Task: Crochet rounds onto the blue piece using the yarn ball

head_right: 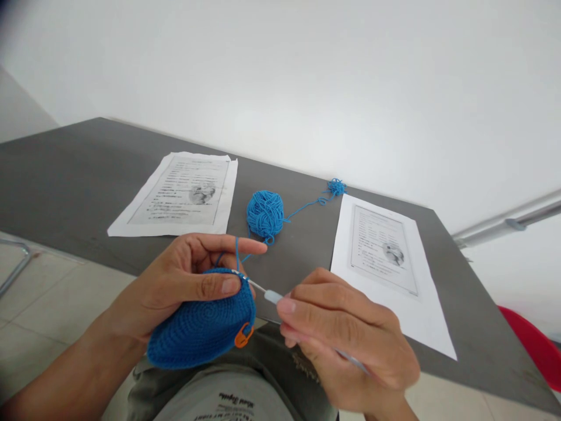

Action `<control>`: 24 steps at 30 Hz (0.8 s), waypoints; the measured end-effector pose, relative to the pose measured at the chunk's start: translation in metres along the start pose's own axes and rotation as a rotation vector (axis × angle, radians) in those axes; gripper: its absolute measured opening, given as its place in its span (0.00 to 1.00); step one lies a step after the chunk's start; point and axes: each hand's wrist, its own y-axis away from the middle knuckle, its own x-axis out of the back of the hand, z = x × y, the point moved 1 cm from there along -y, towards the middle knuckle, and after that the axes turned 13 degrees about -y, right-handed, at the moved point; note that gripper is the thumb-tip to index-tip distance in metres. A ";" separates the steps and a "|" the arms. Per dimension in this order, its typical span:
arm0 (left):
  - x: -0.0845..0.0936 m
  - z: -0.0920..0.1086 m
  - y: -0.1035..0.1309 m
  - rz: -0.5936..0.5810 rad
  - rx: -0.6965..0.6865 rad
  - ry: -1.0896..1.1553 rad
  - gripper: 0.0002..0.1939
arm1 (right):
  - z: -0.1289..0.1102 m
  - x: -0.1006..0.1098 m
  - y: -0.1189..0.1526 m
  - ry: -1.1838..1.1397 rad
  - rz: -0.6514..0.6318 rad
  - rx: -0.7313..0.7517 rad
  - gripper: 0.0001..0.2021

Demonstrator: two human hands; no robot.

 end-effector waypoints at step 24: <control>0.012 -0.002 0.000 0.014 -0.007 -0.239 0.13 | -0.031 0.035 -0.037 0.126 -0.467 -0.174 0.16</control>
